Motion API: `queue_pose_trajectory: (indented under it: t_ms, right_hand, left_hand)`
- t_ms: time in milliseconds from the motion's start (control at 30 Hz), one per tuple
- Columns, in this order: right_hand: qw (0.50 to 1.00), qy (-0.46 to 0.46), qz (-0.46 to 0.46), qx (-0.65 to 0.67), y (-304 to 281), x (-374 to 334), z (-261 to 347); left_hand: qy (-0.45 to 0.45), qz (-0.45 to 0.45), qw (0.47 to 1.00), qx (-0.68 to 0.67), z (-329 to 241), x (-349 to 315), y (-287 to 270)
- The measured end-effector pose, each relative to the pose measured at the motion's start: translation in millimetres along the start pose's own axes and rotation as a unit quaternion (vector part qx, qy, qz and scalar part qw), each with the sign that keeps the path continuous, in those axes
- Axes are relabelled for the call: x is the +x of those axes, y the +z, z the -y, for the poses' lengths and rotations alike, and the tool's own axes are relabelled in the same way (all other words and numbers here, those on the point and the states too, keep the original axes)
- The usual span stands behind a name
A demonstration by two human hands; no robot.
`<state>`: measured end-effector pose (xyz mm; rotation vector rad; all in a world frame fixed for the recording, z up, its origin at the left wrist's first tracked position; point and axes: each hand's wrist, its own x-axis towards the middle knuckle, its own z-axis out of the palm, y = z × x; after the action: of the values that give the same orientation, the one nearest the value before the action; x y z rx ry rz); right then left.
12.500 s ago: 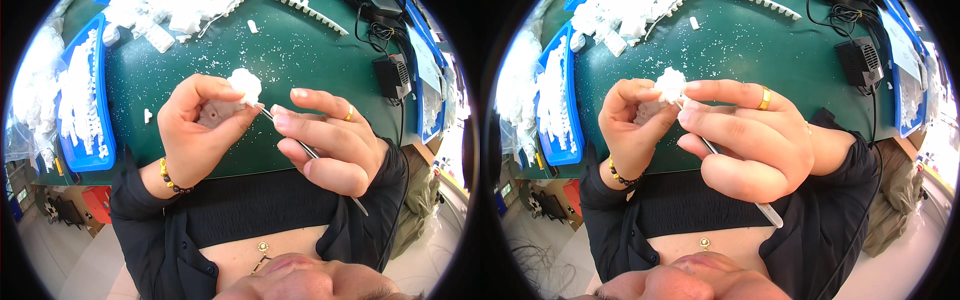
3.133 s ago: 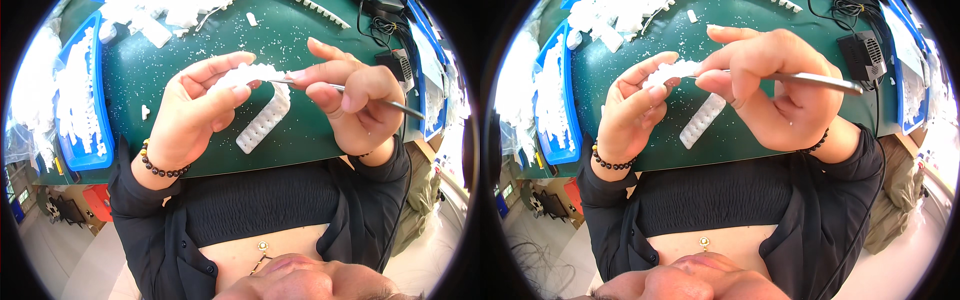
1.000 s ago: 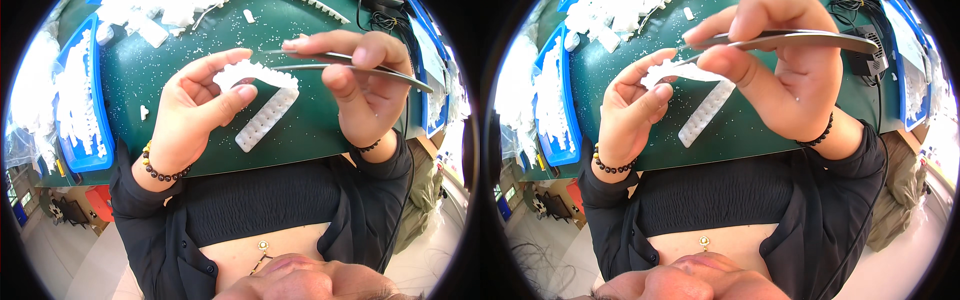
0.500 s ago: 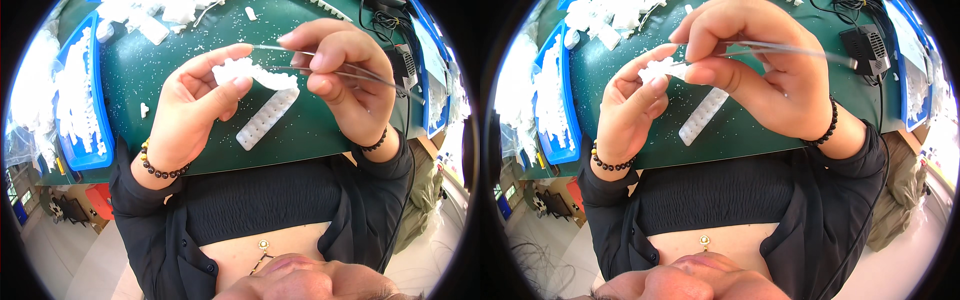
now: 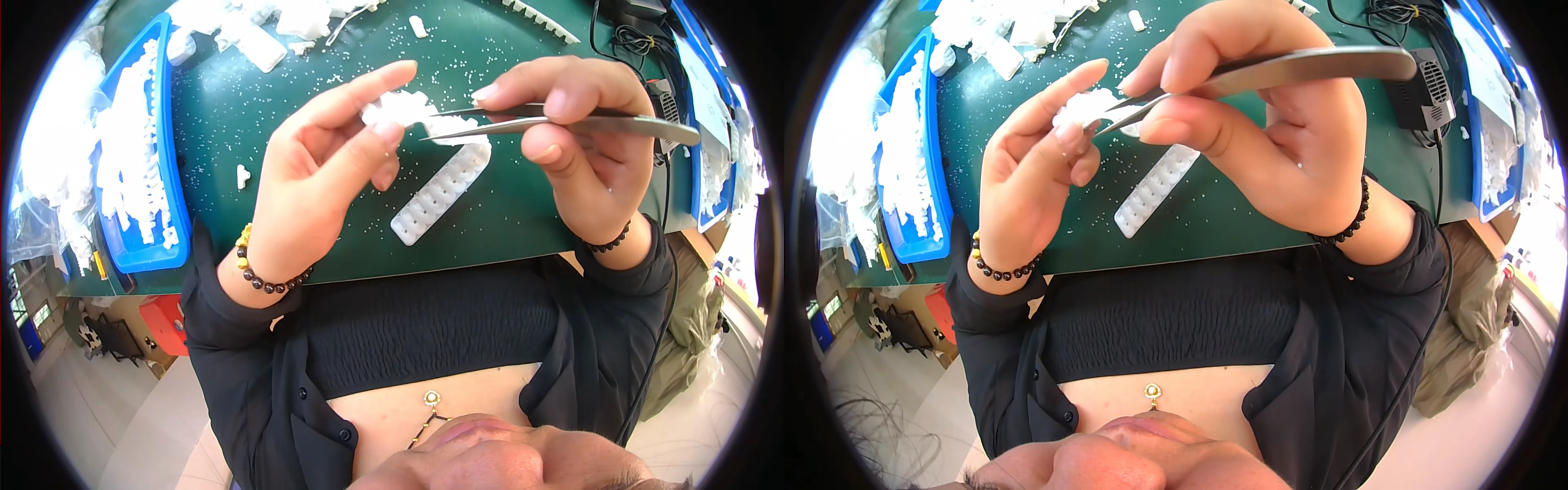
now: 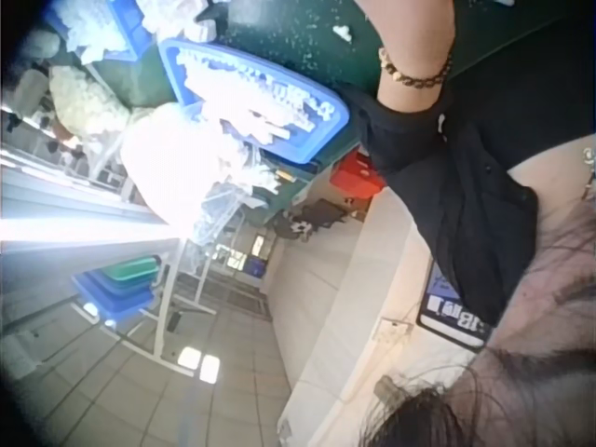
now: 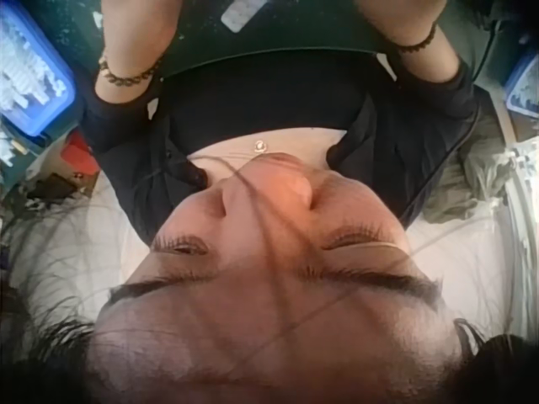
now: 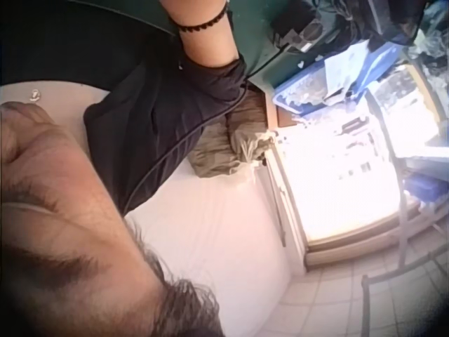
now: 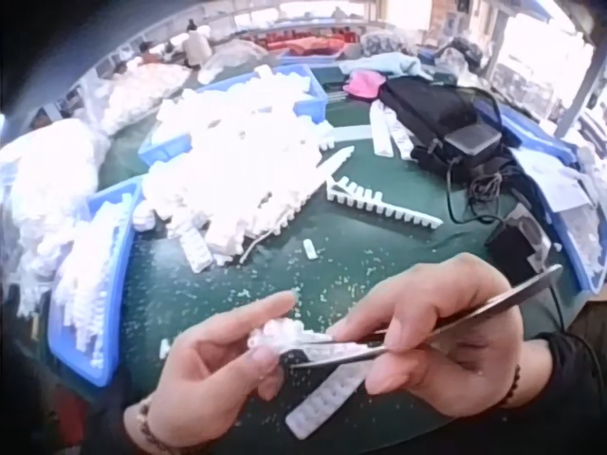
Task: The person trims excess material from a white plastic part using tweezers, sets it down on the table, and picks up another plastic piece to trim it with the tweezers.
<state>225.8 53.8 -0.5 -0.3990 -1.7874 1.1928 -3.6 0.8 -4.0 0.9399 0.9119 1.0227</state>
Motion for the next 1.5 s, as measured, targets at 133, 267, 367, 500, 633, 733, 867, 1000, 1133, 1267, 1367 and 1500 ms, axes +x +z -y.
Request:
queue_pose_trajectory:
  t_ms: [133, 267, 367, 500, 633, 733, 867, 1000, 1133, 1267, 1367, 1500]
  right_hand:
    - [0.997, -0.065, 0.038, -0.019, -3.4, 6.1, 0.6]
    - [0.989, -0.084, 0.106, -0.057, -2.8, 2.3, 9.8]
    - [0.977, -0.129, 0.135, -0.107, 2.6, 2.0, 13.7]
    - [0.973, -0.187, 0.082, -0.104, 15.3, -3.9, 8.1]
    - [0.963, -0.216, 0.089, -0.136, 15.5, -1.7, 7.0]
    - [0.956, -0.221, 0.095, -0.165, 16.7, -2.8, 9.9]
    - [0.947, -0.237, 0.082, -0.203, 20.8, -3.8, 11.1]
    - [0.939, -0.237, 0.086, -0.234, 21.8, -4.0, 13.1]
    - [0.948, -0.196, 0.080, -0.237, 25.6, -5.0, 16.0]
    - [0.923, -0.261, 0.086, -0.269, 25.0, -6.5, 12.4]
    - [0.906, -0.291, 0.079, -0.296, 27.6, -12.5, 11.4]
    - [0.871, -0.354, 0.047, -0.337, 33.1, -16.8, 5.1]
  left_hand:
    - [0.125, 0.027, 0.973, 0.194, 0.7, -1.8, 5.4]
    - [0.128, 0.000, 0.975, 0.180, 6.3, -4.7, 6.9]
    - [0.135, -0.007, 0.968, 0.213, 3.3, -5.1, 6.1]
    - [0.147, -0.028, 0.959, 0.241, 1.1, -7.1, 7.5]
    - [0.156, -0.036, 0.950, 0.268, 1.0, -7.9, 6.4]
    - [0.170, -0.030, 0.948, 0.268, 3.4, -5.6, 6.5]
    - [0.184, -0.027, 0.946, 0.264, 4.7, -5.5, 6.1]
    - [0.181, -0.029, 0.946, 0.268, 6.2, -6.1, 5.4]
    - [0.181, -0.029, 0.945, 0.271, 8.2, -6.1, 5.5]
    - [0.166, -0.016, 0.939, 0.299, 4.2, -7.9, 6.6]
    - [0.198, 0.017, 0.912, 0.358, 2.1, -7.2, 2.6]
    - [0.152, -0.006, 0.940, 0.306, 1.2, -8.3, 6.6]
